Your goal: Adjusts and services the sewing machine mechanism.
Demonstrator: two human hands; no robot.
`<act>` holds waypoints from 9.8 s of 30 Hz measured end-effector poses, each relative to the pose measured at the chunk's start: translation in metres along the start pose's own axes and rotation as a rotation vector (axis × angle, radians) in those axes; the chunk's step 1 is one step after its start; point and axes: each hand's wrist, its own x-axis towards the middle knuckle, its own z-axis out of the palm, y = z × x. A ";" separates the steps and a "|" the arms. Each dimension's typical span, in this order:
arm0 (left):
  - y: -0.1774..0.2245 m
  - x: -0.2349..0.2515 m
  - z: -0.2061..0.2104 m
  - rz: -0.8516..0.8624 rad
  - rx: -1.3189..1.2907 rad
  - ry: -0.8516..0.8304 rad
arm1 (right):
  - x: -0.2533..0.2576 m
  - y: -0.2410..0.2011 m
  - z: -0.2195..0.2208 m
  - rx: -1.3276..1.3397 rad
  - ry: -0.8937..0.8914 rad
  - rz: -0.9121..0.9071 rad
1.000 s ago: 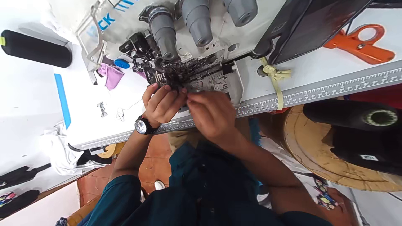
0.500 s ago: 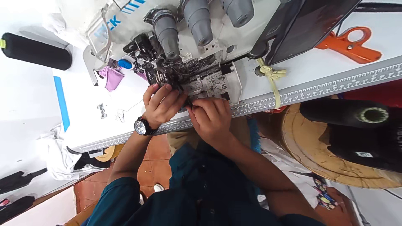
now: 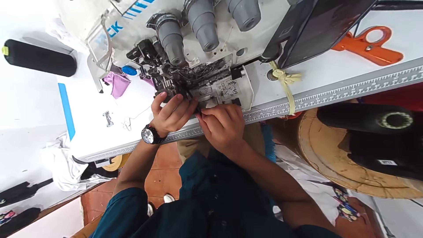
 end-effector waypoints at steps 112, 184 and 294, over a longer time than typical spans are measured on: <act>-0.007 -0.003 0.019 -0.336 -0.247 0.230 | 0.026 0.008 0.007 0.256 -0.063 -0.268; -0.011 -0.002 0.010 -0.153 -0.132 0.072 | 0.025 0.007 0.015 0.178 0.041 -0.291; 0.022 0.020 -0.011 -0.475 0.016 0.044 | 0.045 -0.021 -0.002 0.130 -0.059 0.071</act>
